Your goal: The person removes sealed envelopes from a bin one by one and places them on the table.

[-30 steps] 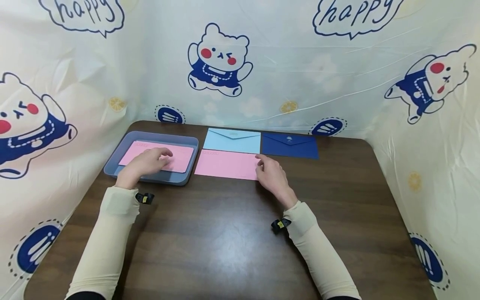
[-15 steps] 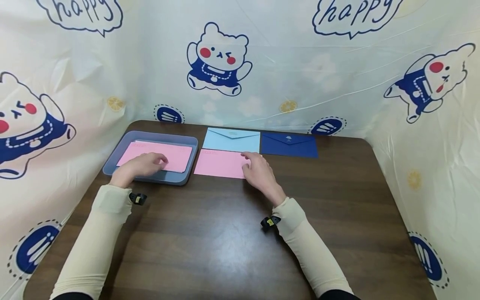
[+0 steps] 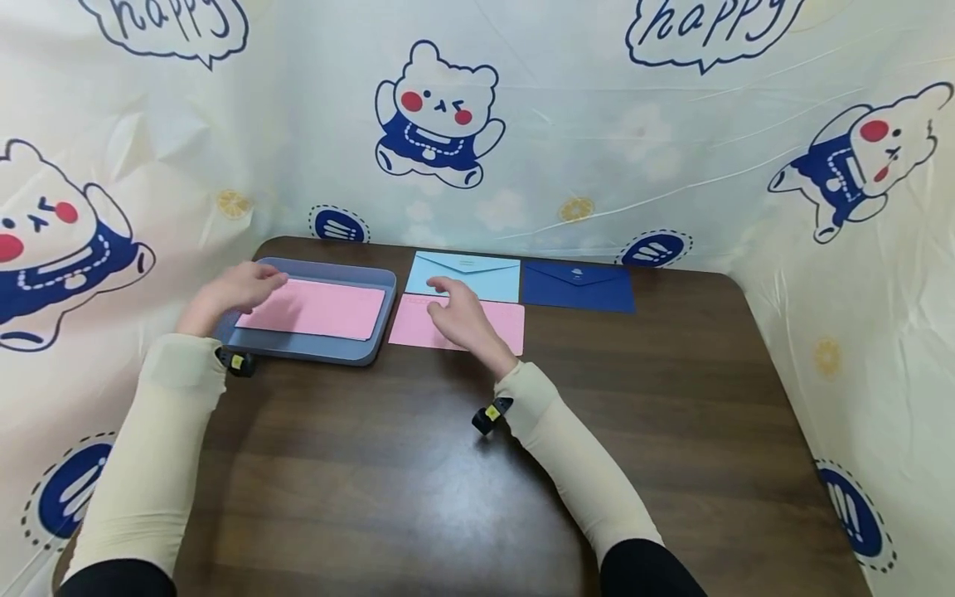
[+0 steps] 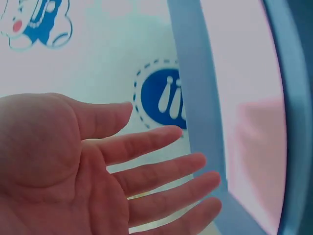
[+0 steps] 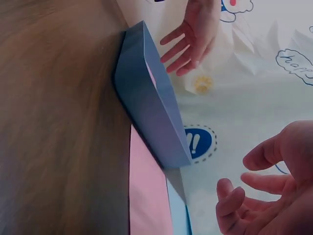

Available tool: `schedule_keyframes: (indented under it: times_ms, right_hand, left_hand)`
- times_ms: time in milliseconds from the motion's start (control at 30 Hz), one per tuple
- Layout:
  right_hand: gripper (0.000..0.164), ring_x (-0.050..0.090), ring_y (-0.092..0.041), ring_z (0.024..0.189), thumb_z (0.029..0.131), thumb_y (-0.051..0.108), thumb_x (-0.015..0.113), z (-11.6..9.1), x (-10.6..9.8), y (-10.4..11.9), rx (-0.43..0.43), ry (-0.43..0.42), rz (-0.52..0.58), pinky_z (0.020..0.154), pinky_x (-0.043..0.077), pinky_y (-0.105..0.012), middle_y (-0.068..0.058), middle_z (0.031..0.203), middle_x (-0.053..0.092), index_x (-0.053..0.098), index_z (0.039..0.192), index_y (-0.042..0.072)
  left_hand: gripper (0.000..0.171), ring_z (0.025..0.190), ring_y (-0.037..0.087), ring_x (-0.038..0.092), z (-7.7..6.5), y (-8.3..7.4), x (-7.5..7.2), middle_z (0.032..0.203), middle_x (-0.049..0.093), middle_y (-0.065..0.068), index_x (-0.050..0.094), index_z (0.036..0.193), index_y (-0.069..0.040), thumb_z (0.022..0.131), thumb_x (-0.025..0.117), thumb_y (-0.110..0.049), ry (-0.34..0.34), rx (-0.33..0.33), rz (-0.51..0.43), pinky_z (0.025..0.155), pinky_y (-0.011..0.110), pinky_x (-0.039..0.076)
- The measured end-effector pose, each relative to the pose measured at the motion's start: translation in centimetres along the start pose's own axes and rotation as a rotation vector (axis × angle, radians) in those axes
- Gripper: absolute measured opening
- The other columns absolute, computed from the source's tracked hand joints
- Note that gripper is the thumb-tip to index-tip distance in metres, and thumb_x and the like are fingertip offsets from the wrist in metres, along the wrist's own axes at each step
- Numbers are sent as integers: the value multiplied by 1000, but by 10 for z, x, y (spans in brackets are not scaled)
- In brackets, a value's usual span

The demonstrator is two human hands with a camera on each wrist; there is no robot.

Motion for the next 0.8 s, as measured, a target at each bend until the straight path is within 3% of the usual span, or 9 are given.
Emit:
schedule_keyframes:
  times_ms: [100, 300, 467, 567, 700, 800]
  right_hand:
    - [43, 66, -26, 102, 106, 11, 57, 13, 8, 8, 3, 8, -1, 81, 55, -37, -13, 142, 59, 56, 149, 8]
    - [49, 59, -31, 126, 108, 16, 54, 34, 35, 28, -10, 124, -125, 99, 52, -43, -19, 148, 55, 46, 155, 2]
    - [52, 55, -32, 134, 108, 16, 52, 46, 59, 45, -33, 213, -168, 108, 47, -43, -20, 154, 51, 43, 156, -3]
    - [53, 64, -25, 105, 109, 15, 50, 54, 69, 49, -8, 223, -194, 94, 52, -35, -16, 156, 50, 40, 159, -1]
    - [57, 45, -17, 57, 110, 16, 50, 63, 85, 44, 71, 242, -199, 66, 47, -30, -14, 150, 56, 32, 164, 4]
    - [62, 42, -18, 48, 111, 19, 51, 64, 98, 41, 140, 267, -150, 60, 51, -34, -17, 128, 65, 26, 166, 5]
  left_hand:
    - [60, 121, 56, 53, 2, 9, -8, 145, 43, 41, 39, 150, 18, 113, 40, -30, 43, -31, -65, 90, 61, 56]
    - [68, 133, 61, 41, 7, 27, -12, 152, 31, 41, 26, 155, 15, 113, 42, -36, 189, -149, -225, 99, 63, 51]
    - [71, 134, 60, 42, 7, 36, -15, 155, 28, 39, 27, 157, 10, 113, 40, -44, 269, -185, -239, 97, 58, 54]
    - [72, 134, 60, 41, 8, 43, -19, 156, 27, 39, 27, 157, 8, 112, 40, -47, 291, -199, -211, 98, 57, 54]
    - [72, 130, 58, 45, 9, 52, -22, 155, 31, 39, 29, 155, 9, 111, 41, -47, 307, -224, -158, 97, 55, 53]
    - [71, 126, 55, 50, 11, 56, -21, 155, 32, 38, 29, 155, 10, 112, 40, -46, 336, -247, -140, 96, 54, 52]
Point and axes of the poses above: each hand's wrist, its own z-axis towards the middle knuckle, its own x-axis out of the palm, y = z × x, the point moved 10 cm from there along z, towards the middle knuckle
